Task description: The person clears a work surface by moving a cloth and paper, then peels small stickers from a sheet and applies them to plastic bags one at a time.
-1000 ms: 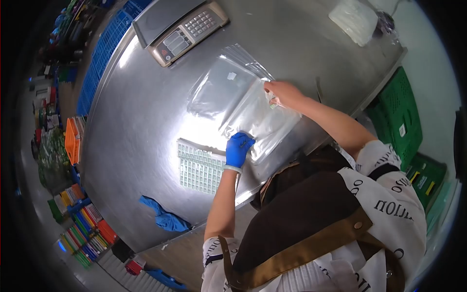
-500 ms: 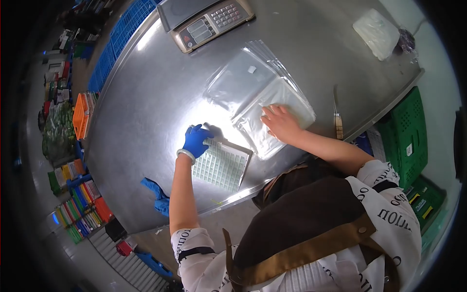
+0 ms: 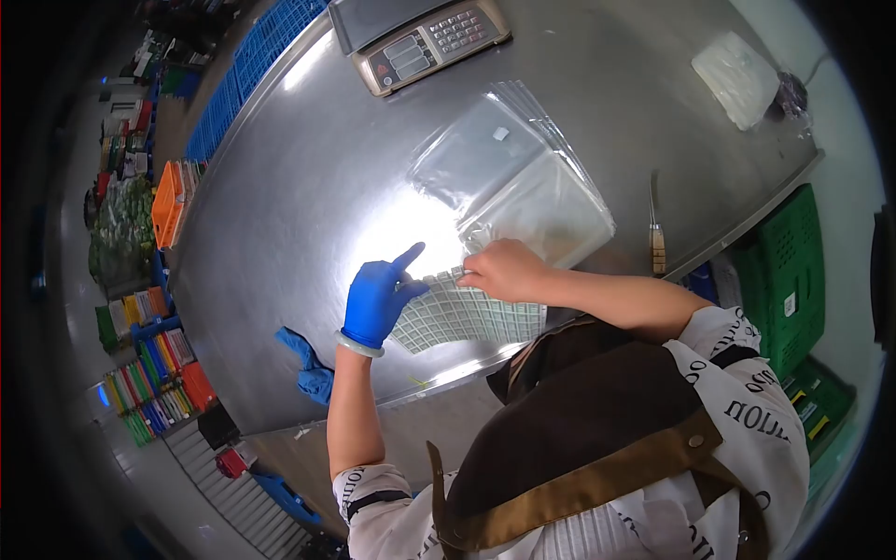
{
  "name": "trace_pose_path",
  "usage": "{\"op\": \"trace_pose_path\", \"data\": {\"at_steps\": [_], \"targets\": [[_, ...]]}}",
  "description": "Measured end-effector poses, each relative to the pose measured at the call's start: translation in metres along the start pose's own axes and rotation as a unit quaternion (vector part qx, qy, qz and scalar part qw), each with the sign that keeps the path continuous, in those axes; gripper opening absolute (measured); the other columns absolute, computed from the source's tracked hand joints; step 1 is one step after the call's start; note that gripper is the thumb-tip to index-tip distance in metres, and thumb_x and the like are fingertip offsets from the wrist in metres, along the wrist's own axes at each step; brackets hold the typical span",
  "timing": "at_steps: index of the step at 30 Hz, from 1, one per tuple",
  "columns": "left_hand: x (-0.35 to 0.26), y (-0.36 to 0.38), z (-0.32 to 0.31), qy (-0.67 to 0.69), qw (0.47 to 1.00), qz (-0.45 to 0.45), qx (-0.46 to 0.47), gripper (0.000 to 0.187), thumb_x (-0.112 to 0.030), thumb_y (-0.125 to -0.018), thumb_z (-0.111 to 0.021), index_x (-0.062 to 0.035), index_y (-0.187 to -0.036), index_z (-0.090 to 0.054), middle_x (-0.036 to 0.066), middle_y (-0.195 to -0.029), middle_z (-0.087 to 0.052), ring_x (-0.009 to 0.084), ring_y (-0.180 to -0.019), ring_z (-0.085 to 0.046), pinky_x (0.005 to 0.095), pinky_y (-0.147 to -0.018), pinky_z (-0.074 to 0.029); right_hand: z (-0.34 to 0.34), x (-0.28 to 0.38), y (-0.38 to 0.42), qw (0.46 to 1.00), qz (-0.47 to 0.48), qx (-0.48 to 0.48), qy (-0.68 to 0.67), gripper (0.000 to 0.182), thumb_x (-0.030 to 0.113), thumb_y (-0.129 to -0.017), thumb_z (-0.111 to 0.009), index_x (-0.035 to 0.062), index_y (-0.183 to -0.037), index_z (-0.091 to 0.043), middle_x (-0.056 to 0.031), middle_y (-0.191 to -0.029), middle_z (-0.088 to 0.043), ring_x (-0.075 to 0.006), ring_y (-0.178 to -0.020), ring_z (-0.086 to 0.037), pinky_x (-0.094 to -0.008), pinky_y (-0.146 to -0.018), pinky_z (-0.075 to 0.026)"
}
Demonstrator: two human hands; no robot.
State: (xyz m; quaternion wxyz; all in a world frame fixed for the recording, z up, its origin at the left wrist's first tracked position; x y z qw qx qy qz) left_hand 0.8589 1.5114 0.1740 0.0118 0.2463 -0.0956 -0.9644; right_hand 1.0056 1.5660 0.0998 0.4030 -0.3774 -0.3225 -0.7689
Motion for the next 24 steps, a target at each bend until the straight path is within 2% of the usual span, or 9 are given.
{"op": "trace_pose_path", "data": {"at_steps": [2,5,10,13,16,18,20,23,24], "targets": [[-0.007,0.004,0.006,0.061,0.998,0.023,-0.001,0.061,-0.01,-0.072,-0.077,-0.0151,-0.129,-0.057,0.006,-0.074,-0.066,0.02,-0.069,-0.06,0.0312,-0.068,-0.048,0.011,-0.003,0.008,1.0,0.013,-0.003,0.02,0.033,0.033,-0.086,-0.06,0.0036,-0.072,-0.065,-0.0167,-0.066,-0.062,-0.0357,-0.07,-0.062,-0.0463,-0.066,-0.048],[0.014,0.019,0.003,0.238,0.966,0.096,-0.039,0.061,-0.004,-0.071,-0.076,-0.0142,-0.129,-0.057,0.006,-0.08,-0.067,0.0156,-0.074,-0.062,0.0282,-0.072,-0.048,0.027,-0.015,0.02,1.0,0.006,0.01,0.018,0.036,0.034,-0.088,-0.059,0.0034,-0.07,-0.064,-0.0162,-0.063,-0.061,-0.0348,-0.068,-0.062,-0.046,-0.065,-0.047],[0.023,0.037,0.003,0.383,0.896,0.16,-0.159,0.039,0.006,-0.077,-0.069,-0.0026,-0.115,-0.062,0.002,-0.089,-0.066,0.0112,-0.085,-0.059,0.0256,-0.076,-0.048,0.042,-0.012,0.036,0.999,0.019,0.016,0.034,0.038,0.035,-0.09,-0.056,0.0043,-0.07,-0.064,-0.0164,-0.06,-0.059,-0.0364,-0.063,-0.059,-0.0469,-0.062,-0.045],[0.02,0.038,0.003,0.435,0.859,0.153,-0.221,0.036,0.006,-0.079,-0.066,-0.0018,-0.114,-0.061,0.003,-0.091,-0.066,0.0099,-0.085,-0.059,0.0218,-0.074,-0.046,0.044,-0.008,0.049,0.998,0.043,0.002,0.035,0.039,0.036,-0.09,-0.056,0.0048,-0.068,-0.063,-0.0165,-0.059,-0.058,-0.0375,-0.06,-0.057,-0.0475,-0.061,-0.045],[0.025,0.042,-0.002,0.408,0.862,0.168,-0.249,0.038,0.004,-0.081,-0.064,-0.0011,-0.118,-0.06,0.004,-0.101,-0.064,0.0087,-0.087,-0.058,0.0207,-0.077,-0.046,0.043,-0.003,0.06,0.997,0.069,-0.03,0.018,0.039,0.035,-0.091,-0.057,0.0045,-0.067,-0.061,-0.0166,-0.059,-0.057,-0.0377,-0.06,-0.057,-0.0474,-0.06,-0.044],[0.019,0.04,0.0,0.403,0.859,0.19,-0.252,0.042,0.003,-0.081,-0.064,0.0001,-0.122,-0.057,0.005,-0.105,-0.063,0.0092,-0.088,-0.058,0.0216,-0.08,-0.046,0.044,-0.006,0.063,0.997,0.07,-0.044,-0.004,0.038,0.032,-0.09,-0.059,0.0032,-0.066,-0.059,-0.0164,-0.059,-0.056,-0.0376,-0.059,-0.055,-0.0468,-0.058,-0.043],[-0.007,0.028,0.006,0.481,0.832,0.108,-0.255,0.051,0.001,-0.081,-0.064,0.0018,-0.13,-0.051,0.005,-0.106,-0.064,0.0112,-0.091,-0.059,0.0243,-0.084,-0.047,0.046,-0.013,0.064,0.996,0.059,-0.049,-0.035,0.037,0.028,-0.089,-0.062,0.0011,-0.064,-0.056,-0.0161,-0.06,-0.055,-0.0376,-0.058,-0.052,-0.0461,-0.055,-0.039],[0.014,0.037,-0.025,0.482,0.845,0.183,-0.143,0.042,-0.001,-0.082,-0.068,-0.0008,-0.122,-0.058,0.008,-0.116,-0.064,0.0149,-0.098,-0.062,0.028,-0.088,-0.048,0.045,-0.024,0.064,0.999,0.035,-0.007,-0.026,0.035,0.034,-0.089,-0.061,0.0026,-0.073,-0.063,-0.0171,-0.06,-0.058,-0.0365,-0.06,-0.057,-0.0446,-0.059,-0.043],[0.014,0.039,-0.024,0.48,0.842,0.192,-0.156,0.039,0.0,-0.081,-0.068,-0.0009,-0.119,-0.059,0.008,-0.111,-0.065,0.0147,-0.096,-0.063,0.0281,-0.087,-0.049,0.045,-0.024,0.064,0.998,0.04,0.008,-0.048,0.033,0.035,-0.087,-0.063,0.0029,-0.079,-0.063,-0.017,-0.063,-0.059,-0.0358,-0.062,-0.058,-0.0439,-0.06,-0.044]]}}
Point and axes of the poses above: each hand's wrist, its own y-axis away from the middle knuckle, its own z-axis out of the back of the hand, x = y × z, the point moved 7 cm from there along -y, towards the middle knuckle
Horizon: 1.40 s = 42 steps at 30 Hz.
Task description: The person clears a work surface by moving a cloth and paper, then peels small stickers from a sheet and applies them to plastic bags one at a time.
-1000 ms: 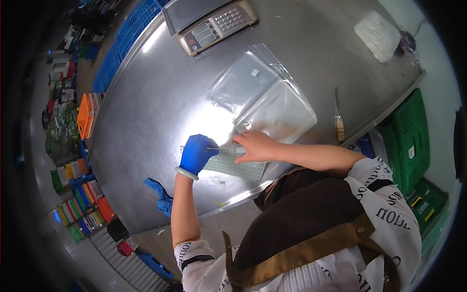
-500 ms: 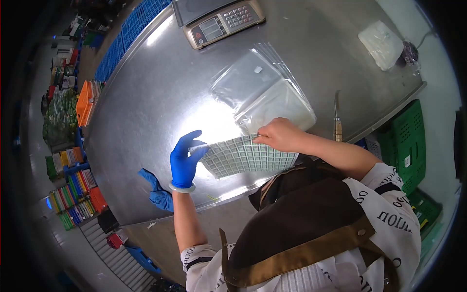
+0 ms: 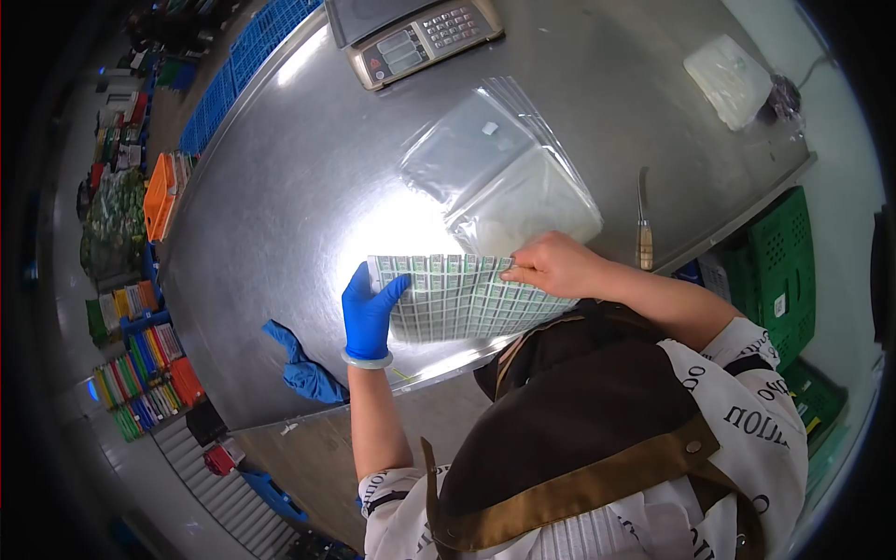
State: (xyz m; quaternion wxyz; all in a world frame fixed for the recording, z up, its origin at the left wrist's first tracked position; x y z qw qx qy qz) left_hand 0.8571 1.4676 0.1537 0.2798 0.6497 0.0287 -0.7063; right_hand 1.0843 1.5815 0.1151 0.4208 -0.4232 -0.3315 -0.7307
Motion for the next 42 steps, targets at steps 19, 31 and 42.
{"op": "trace_pose_path", "data": {"at_steps": [19,31,42], "targets": [[-0.034,0.003,-0.014,-0.018,0.998,0.052,-0.018,0.031,-0.002,-0.081,-0.069,0.0026,-0.111,-0.061,0.007,-0.098,-0.067,0.0128,-0.085,-0.062,0.0271,-0.077,-0.05,0.004,0.088,-0.024,0.854,0.344,-0.186,0.343,0.016,0.018,-0.085,-0.062,0.0065,-0.091,-0.052,-0.0088,-0.061,-0.057,-0.024,-0.053,-0.059,-0.0347,-0.047,-0.043],[0.122,-0.089,0.082,-0.581,0.812,-0.024,0.041,0.058,-0.029,-0.074,-0.075,-0.0043,-0.123,-0.056,0.016,-0.106,-0.065,0.0289,-0.095,-0.062,0.0405,-0.085,-0.048,0.007,-0.099,0.001,0.973,-0.21,-0.049,-0.081,0.029,0.032,-0.087,-0.065,0.0059,-0.098,-0.058,-0.0134,-0.061,-0.059,-0.0267,-0.056,-0.06,-0.0376,-0.055,-0.044],[0.14,-0.058,-0.137,-0.3,0.897,-0.222,0.237,0.02,-0.013,-0.071,-0.074,-0.0057,-0.088,-0.067,0.011,-0.09,-0.063,0.0269,-0.084,-0.06,0.035,-0.079,-0.047,0.063,-0.17,-0.004,0.899,-0.232,-0.183,0.322,0.027,0.029,-0.082,-0.069,0.0024,-0.084,-0.064,-0.0135,-0.07,-0.063,-0.0246,-0.066,-0.061,-0.0375,-0.059,-0.046]]}}
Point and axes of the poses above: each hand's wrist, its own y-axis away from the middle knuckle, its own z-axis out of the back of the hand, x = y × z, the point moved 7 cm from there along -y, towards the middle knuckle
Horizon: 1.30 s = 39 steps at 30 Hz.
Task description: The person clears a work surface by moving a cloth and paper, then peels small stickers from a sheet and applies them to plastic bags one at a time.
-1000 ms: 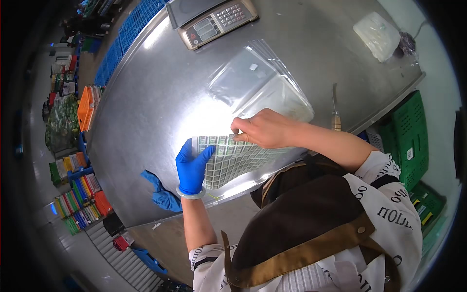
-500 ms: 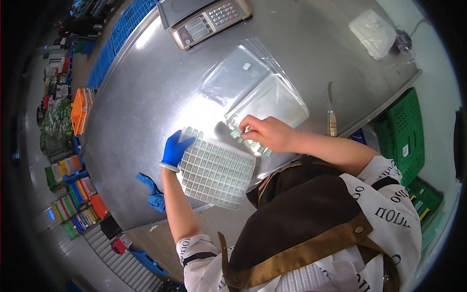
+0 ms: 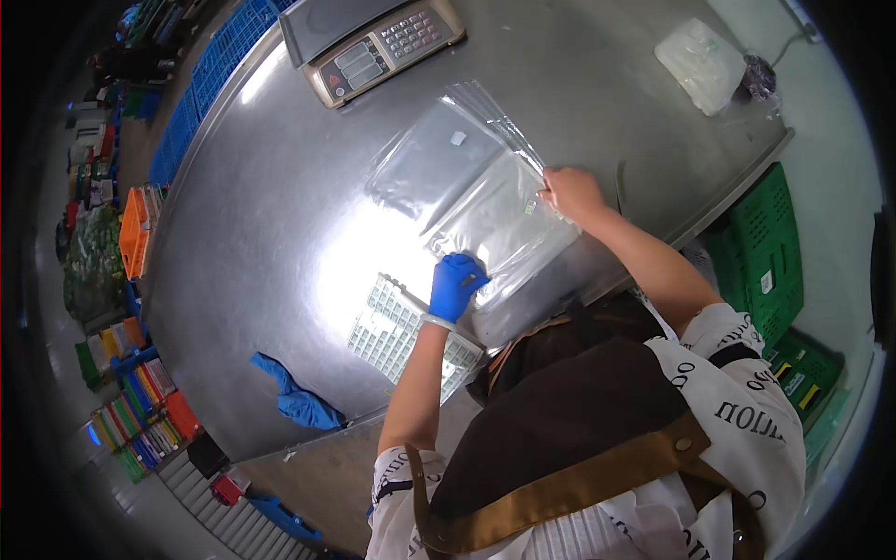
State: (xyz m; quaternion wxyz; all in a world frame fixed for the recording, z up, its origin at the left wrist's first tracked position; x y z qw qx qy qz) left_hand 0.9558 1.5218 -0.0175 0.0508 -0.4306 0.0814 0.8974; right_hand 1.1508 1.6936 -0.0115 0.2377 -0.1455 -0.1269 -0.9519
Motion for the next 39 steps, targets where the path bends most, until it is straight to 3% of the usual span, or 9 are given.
{"op": "trace_pose_path", "data": {"at_steps": [6,10,15,21,24,29,33,35,39], "targets": [[0.057,0.015,0.042,0.387,0.852,0.251,-0.246,0.012,-0.009,-0.089,-0.054,-0.0014,-0.088,-0.063,0.004,-0.08,-0.06,0.0147,-0.069,-0.054,0.0279,-0.069,-0.044,0.037,0.005,0.007,0.812,-0.139,0.207,-0.527,0.028,0.028,-0.079,-0.074,0.0027,-0.084,-0.063,-0.0051,-0.064,-0.055,-0.0123,-0.058,-0.05,-0.0305,-0.056,-0.043],[0.05,0.042,0.114,0.282,0.762,0.195,-0.549,0.018,-0.015,-0.093,-0.048,-0.0065,-0.078,-0.056,0.0,-0.069,-0.051,0.0089,-0.064,-0.043,0.0275,-0.063,-0.038,-0.001,0.004,-0.004,0.906,-0.033,0.165,-0.388,0.023,0.023,-0.077,-0.074,0.0039,-0.084,-0.064,-0.0069,-0.066,-0.059,-0.0155,-0.06,-0.055,-0.0323,-0.056,-0.044],[-0.01,0.004,0.013,-0.006,1.0,-0.001,-0.007,0.021,-0.017,-0.076,-0.074,-0.0073,-0.093,-0.065,0.012,-0.093,-0.061,0.0288,-0.084,-0.058,0.0357,-0.076,-0.047,-0.024,0.014,-0.034,0.941,-0.048,0.108,-0.318,0.016,0.019,-0.077,-0.072,0.0065,-0.083,-0.064,-0.0095,-0.073,-0.064,-0.0224,-0.066,-0.061,-0.0356,-0.063,-0.046],[0.035,0.006,0.0,0.107,0.992,0.071,-0.02,0.015,-0.007,-0.079,-0.067,-0.0052,-0.094,-0.068,0.01,-0.088,-0.065,0.0244,-0.08,-0.062,0.0324,-0.075,-0.049,0.013,0.028,-0.053,0.997,0.025,0.012,-0.066,0.02,0.02,-0.08,-0.07,0.006,-0.088,-0.058,-0.0074,-0.071,-0.061,-0.0196,-0.066,-0.06,-0.036,-0.059,-0.046],[0.068,0.013,0.014,0.278,0.932,0.223,-0.07,0.02,0.0,-0.085,-0.052,0.003,-0.098,-0.067,0.006,-0.093,-0.067,0.0153,-0.082,-0.061,0.0283,-0.074,-0.049,0.031,0.035,-0.051,0.861,-0.064,0.165,-0.478,0.025,0.023,-0.082,-0.069,0.0062,-0.093,-0.054,-0.006,-0.07,-0.057,-0.0206,-0.065,-0.057,-0.0352,-0.058,-0.045],[0.069,0.045,0.11,0.27,0.76,0.223,-0.548,0.015,-0.014,-0.09,-0.057,-0.0014,-0.095,-0.063,0.005,-0.088,-0.061,0.0153,-0.074,-0.054,0.0246,-0.07,-0.042,0.031,0.047,-0.045,0.891,0.064,0.174,-0.414,0.026,0.021,-0.084,-0.068,0.007,-0.095,-0.049,-0.0054,-0.07,-0.055,-0.0215,-0.064,-0.055,-0.0359,-0.059,-0.044],[0.013,0.005,0.029,0.144,0.984,0.077,-0.069,0.018,-0.014,-0.082,-0.068,-0.0057,-0.097,-0.062,0.008,-0.091,-0.061,0.0199,-0.083,-0.059,0.0307,-0.075,-0.047,-0.006,0.056,-0.051,0.973,0.148,0.117,-0.132,0.026,0.016,-0.082,-0.067,0.0074,-0.098,-0.05,-0.0106,-0.073,-0.06,-0.0302,-0.07,-0.061,-0.0425,-0.063,-0.046],[-0.026,0.002,0.018,-0.112,0.99,-0.073,-0.055,0.021,-0.013,-0.078,-0.072,-0.0066,-0.097,-0.065,0.01,-0.092,-0.063,0.0218,-0.083,-0.062,0.0325,-0.074,-0.049,-0.009,0.054,-0.057,0.984,0.147,0.08,-0.052,0.025,0.013,-0.081,-0.066,0.0082,-0.1,-0.05,-0.0127,-0.075,-0.062,-0.0325,-0.075,-0.063,-0.0451,-0.065,-0.046],[0.036,0.008,0.002,0.154,0.986,0.047,-0.05,0.015,-0.013,-0.08,-0.07,-0.0069,-0.094,-0.07,0.01,-0.09,-0.066,0.0213,-0.081,-0.063,0.0322,-0.074,-0.049,0.01,0.043,-0.061,0.976,0.09,0.076,-0.18,0.025,0.012,-0.081,-0.066,0.0075,-0.1,-0.05,-0.0128,-0.074,-0.062,-0.0304,-0.069,-0.062,-0.0406,-0.059,-0.046]]}}
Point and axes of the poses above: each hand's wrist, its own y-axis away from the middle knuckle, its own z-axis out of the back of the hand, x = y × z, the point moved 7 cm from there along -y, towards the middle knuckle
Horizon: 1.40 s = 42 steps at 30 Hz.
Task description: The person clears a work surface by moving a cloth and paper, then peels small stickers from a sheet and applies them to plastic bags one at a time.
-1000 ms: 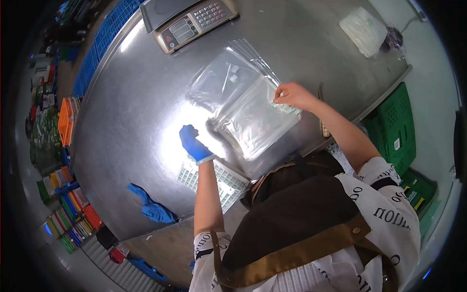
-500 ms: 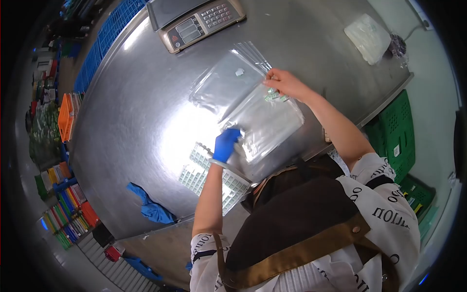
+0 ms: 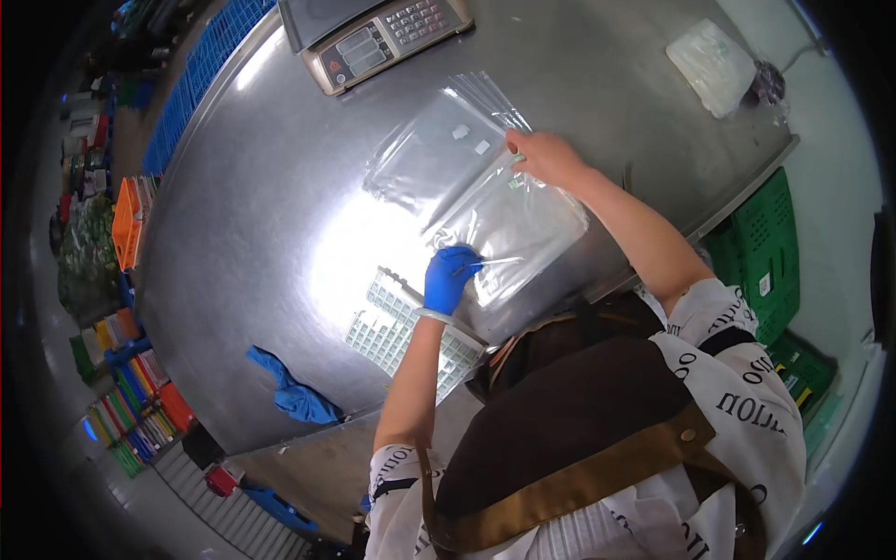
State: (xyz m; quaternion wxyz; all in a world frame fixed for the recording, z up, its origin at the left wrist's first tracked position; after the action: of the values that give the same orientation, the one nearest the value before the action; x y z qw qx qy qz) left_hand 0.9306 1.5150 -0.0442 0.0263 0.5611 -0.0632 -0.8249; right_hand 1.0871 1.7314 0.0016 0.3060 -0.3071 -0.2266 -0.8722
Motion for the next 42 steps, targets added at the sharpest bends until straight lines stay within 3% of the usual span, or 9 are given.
{"op": "trace_pose_path", "data": {"at_steps": [4,8,12,14,17,25,30,32,42], "targets": [[0.014,0.0,0.044,0.147,0.967,0.168,-0.126,0.024,-0.005,-0.089,-0.046,0.0016,-0.098,-0.067,0.006,-0.091,-0.067,0.0138,-0.079,-0.06,0.0277,-0.071,-0.048,0.022,0.013,0.004,0.908,-0.06,0.09,-0.405,0.023,0.015,-0.084,-0.065,0.0072,-0.096,-0.047,-0.0074,-0.07,-0.058,-0.0195,-0.065,-0.058,-0.0335,-0.059,-0.043],[-0.006,0.023,0.117,0.16,0.821,0.175,-0.519,0.017,-0.01,-0.084,-0.051,-0.0008,-0.093,-0.062,0.006,-0.087,-0.061,0.0146,-0.076,-0.053,0.0287,-0.069,-0.043,0.002,0.019,0.008,0.973,0.008,0.102,-0.208,0.022,0.013,-0.084,-0.063,0.0067,-0.098,-0.048,-0.0136,-0.077,-0.062,-0.031,-0.069,-0.061,-0.0409,-0.059,-0.045],[-0.041,-0.001,0.023,0.031,0.998,0.0,-0.059,0.012,-0.006,-0.076,-0.067,-0.0046,-0.087,-0.062,0.008,-0.084,-0.061,0.0214,-0.081,-0.057,0.0316,-0.075,-0.045,-0.028,0.015,-0.001,0.987,0.062,0.084,0.124,0.021,0.012,-0.083,-0.062,0.0072,-0.098,-0.049,-0.014,-0.078,-0.064,-0.0347,-0.076,-0.063,-0.0458,-0.063,-0.047],[-0.066,0.002,-0.004,-0.273,0.955,-0.111,-0.01,0.009,-0.004,-0.076,-0.068,-0.006,-0.085,-0.066,0.009,-0.084,-0.062,0.0228,-0.082,-0.06,0.0317,-0.075,-0.046,-0.03,0.008,-0.008,0.977,0.026,0.056,0.205,0.022,0.014,-0.082,-0.065,0.0075,-0.096,-0.049,-0.0136,-0.078,-0.064,-0.0348,-0.078,-0.064,-0.0463,-0.064,-0.048],[-0.011,-0.001,-0.002,-0.073,0.997,0.021,0.026,0.009,-0.002,-0.079,-0.065,-0.0056,-0.087,-0.069,0.009,-0.087,-0.065,0.0231,-0.082,-0.062,0.0318,-0.075,-0.047,-0.01,-0.005,-0.012,0.978,0.035,-0.003,0.205,0.025,0.02,-0.081,-0.068,0.0066,-0.093,-0.051,-0.0108,-0.072,-0.062,-0.0287,-0.07,-0.062,-0.0424,-0.06,-0.047],[-0.006,0.024,0.111,0.226,0.802,0.177,-0.524,0.016,-0.017,-0.091,-0.054,-0.0046,-0.089,-0.063,-0.001,-0.07,-0.052,0.0084,-0.064,-0.045,0.0241,-0.063,-0.039,0.02,0.028,0.0,0.946,-0.02,0.105,-0.307,0.023,0.019,-0.085,-0.067,0.0055,-0.084,-0.048,-0.0038,-0.069,-0.053,-0.0129,-0.062,-0.051,-0.0325,-0.057,-0.042],[-0.016,0.006,0.021,0.106,0.991,0.053,-0.063,0.016,-0.01,-0.08,-0.069,-0.0064,-0.092,-0.06,0.004,-0.085,-0.059,0.0169,-0.08,-0.055,0.0286,-0.07,-0.044,-0.041,0.009,-0.013,0.985,0.148,0.076,0.051,0.022,0.007,-0.076,-0.068,0.0052,-0.086,-0.049,-0.0079,-0.082,-0.058,-0.024,-0.075,-0.056,-0.0369,-0.066,-0.044],[-0.067,0.005,-0.003,-0.292,0.946,-0.141,0.012,0.017,-0.007,-0.076,-0.073,-0.0045,-0.091,-0.064,0.01,-0.086,-0.062,0.0213,-0.081,-0.059,0.0309,-0.073,-0.046,-0.034,0.006,-0.016,0.993,0.077,0.055,0.069,0.021,0.008,-0.074,-0.068,0.0061,-0.09,-0.053,-0.0102,-0.087,-0.06,-0.0303,-0.083,-0.058,-0.0405,-0.072,-0.046],[0.037,0.015,0.105,0.184,0.924,0.204,-0.268,0.023,-0.009,-0.09,-0.053,-0.0031,-0.108,-0.065,0.006,-0.096,-0.065,0.0126,-0.085,-0.058,0.0257,-0.075,-0.046,0.034,0.084,0.055,0.935,0.224,-0.207,0.181,0.025,0.019,-0.081,-0.064,0.0097,-0.104,-0.06,-0.0059,-0.106,-0.062,-0.026,-0.1,-0.057,-0.0389,-0.082,-0.048]]}}
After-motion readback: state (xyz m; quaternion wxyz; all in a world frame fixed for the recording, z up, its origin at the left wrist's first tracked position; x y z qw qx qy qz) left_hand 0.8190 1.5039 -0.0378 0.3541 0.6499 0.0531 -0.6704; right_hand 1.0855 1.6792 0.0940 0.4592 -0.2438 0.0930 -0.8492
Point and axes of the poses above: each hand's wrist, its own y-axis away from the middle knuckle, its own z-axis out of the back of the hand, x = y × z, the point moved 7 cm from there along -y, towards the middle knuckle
